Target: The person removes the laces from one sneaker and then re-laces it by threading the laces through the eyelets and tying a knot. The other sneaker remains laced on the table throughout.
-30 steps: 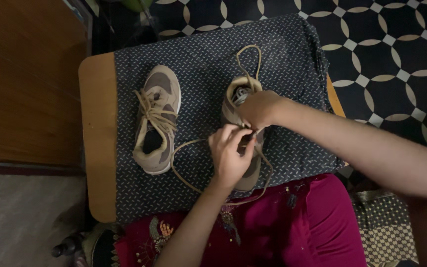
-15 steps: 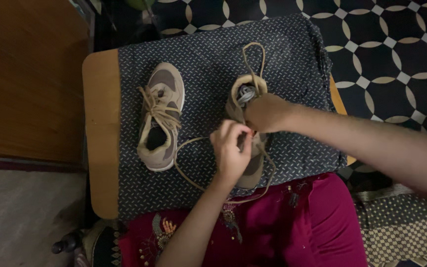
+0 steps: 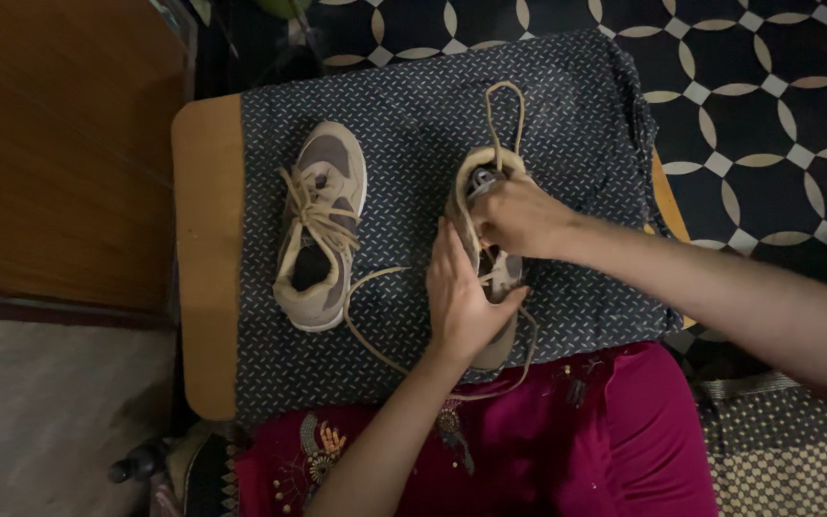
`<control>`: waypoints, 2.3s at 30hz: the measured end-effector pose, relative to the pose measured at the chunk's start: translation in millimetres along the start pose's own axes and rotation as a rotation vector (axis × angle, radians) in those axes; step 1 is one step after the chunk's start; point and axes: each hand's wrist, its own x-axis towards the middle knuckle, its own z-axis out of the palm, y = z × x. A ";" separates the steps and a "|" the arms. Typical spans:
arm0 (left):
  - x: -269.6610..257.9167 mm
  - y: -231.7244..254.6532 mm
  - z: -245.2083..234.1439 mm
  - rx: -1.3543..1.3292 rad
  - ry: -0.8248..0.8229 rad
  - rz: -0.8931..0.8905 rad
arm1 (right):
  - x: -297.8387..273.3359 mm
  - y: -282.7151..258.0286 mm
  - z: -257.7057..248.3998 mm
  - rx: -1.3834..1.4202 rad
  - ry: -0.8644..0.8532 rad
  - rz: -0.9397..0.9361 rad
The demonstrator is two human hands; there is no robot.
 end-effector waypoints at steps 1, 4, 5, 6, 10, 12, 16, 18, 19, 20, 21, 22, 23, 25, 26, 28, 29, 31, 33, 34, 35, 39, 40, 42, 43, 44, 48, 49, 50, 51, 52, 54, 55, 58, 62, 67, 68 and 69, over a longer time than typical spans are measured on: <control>0.3 -0.7 1.5 0.004 -0.008 -0.007 | -2.0 -2.8 -0.1 0.006 0.084 -0.046; -2.0 -5.8 6.5 0.064 -0.009 0.029 | -5.5 -7.5 0.1 0.027 0.162 -0.026; -3.0 -8.2 8.7 0.083 -0.011 0.036 | -5.4 -7.2 0.4 0.017 0.180 -0.014; -3.9 -10.4 11.0 0.102 -0.013 0.042 | -4.8 -6.1 0.9 0.008 0.197 -0.002; -5.1 -17.7 17.5 0.169 -0.043 0.060 | -1.1 3.6 0.4 0.071 0.169 0.100; -5.8 -19.5 19.5 0.146 -0.039 0.063 | 0.5 7.3 1.1 0.032 0.186 0.096; -7.5 -21.7 20.2 0.125 -0.004 0.092 | 2.7 11.4 0.8 -0.012 0.193 0.096; -8.4 -23.1 19.7 0.086 -0.007 0.079 | 3.6 10.0 2.1 -0.020 0.192 0.131; -8.8 -23.7 19.8 0.066 -0.008 0.072 | 3.4 8.8 2.8 -0.024 0.192 0.149; -9.5 -24.4 19.6 0.052 0.009 0.079 | 3.0 7.4 3.6 -0.057 0.218 0.134; -10.6 -24.8 19.8 0.036 0.026 0.086 | 1.9 5.6 4.6 -0.092 0.242 0.119; -11.8 -25.0 20.3 0.020 0.043 0.093 | 0.6 3.5 5.7 -0.126 0.267 0.103; -12.0 -25.6 20.6 -0.024 0.072 0.068 | -0.9 0.8 6.9 -0.163 0.290 0.097; -10.7 -26.2 21.4 -0.110 0.131 0.018 | -4.5 -5.6 8.7 -0.237 0.338 0.085; -10.2 -27.2 20.6 -0.262 0.142 -0.028 | -5.9 -7.9 8.2 -0.237 0.364 0.091; -12.4 -30.3 17.6 -0.565 0.158 -0.128 | -10.2 -14.5 8.4 -0.232 0.412 0.102; -13.0 -30.9 16.3 -0.593 0.170 -0.147 | -11.9 -17.5 7.1 -0.225 0.421 0.106; -13.0 -31.2 15.0 -0.651 0.192 -0.184 | -15.4 -23.8 3.1 -0.214 0.439 0.116; -12.4 -31.5 14.5 -0.680 0.211 -0.201 | -18.0 -32.6 0.6 -0.255 0.514 0.093; -12.1 -32.0 14.3 -0.695 0.220 -0.210 | -19.6 -37.6 0.0 -0.275 0.551 0.081; -12.1 -33.1 14.3 -0.700 0.224 -0.219 | -23.4 -42.5 -0.4 -0.243 0.598 0.092; -10.3 -40.8 11.5 -0.725 0.263 -0.223 | -50.9 -64.1 4.1 -0.022 0.749 0.175; -10.0 -42.8 10.9 -0.733 0.277 -0.217 | -60.4 -69.3 8.1 0.058 0.776 0.207; -9.2 -46.4 8.7 -0.714 0.301 -0.211 | -74.7 -78.5 21.0 0.265 0.662 0.509; -9.5 -47.5 7.7 -0.704 0.311 -0.209 | -82.2 -82.4 29.5 0.369 0.594 0.658; -9.3 -48.5 6.4 -0.720 0.322 -0.198 | -88.8 -85.9 39.1 0.360 0.631 0.674; -9.6 -48.4 1.1 -0.755 0.323 -0.175 | -107.7 -96.1 80.5 0.274 0.658 0.673; -10.1 -47.0 -0.8 -0.756 0.314 -0.173 | -110.7 -97.4 88.9 0.241 0.637 0.654; -10.4 -44.7 -2.4 -0.763 0.290 -0.159 | -113.3 -98.3 95.4 0.266 0.641 0.666; -9.8 -42.7 -5.7 -0.768 0.268 -0.142 | -113.8 -99.2 100.5 0.292 0.647 0.673; -10.0 -39.7 -8.7 -0.772 0.246 -0.125 | -114.6 -99.4 103.4 0.319 0.652 0.680; -17.9 -33.1 -16.8 -0.627 0.133 -0.135 | -116.8 -99.9 104.7 0.389 0.662 0.643; -21.7 -28.9 -20.3 -0.554 0.075 -0.139 | -118.2 -100.8 103.4 0.424 0.667 0.626; -30.9 -11.9 -28.2 -0.585 -0.060 0.028 | -125.2 -107.7 92.6 0.895 0.632 0.598; -37.4 15.8 -37.5 -0.757 -0.490 -0.151 | -138.9 -118.9 63.8 1.341 0.665 0.370; -36.6 24.3 -74.1 -0.773 -0.795 -0.253 | -155.2 -121.9 25.5 1.193 0.925 0.488; -34.9 21.2 -83.5 -0.711 -0.693 -0.238 | -158.1 -121.9 22.6 0.964 0.937 0.590; -32.5 15.6 -94.4 -0.650 -0.591 -0.223 | -163.1 -120.3 20.3 0.733 0.938 0.686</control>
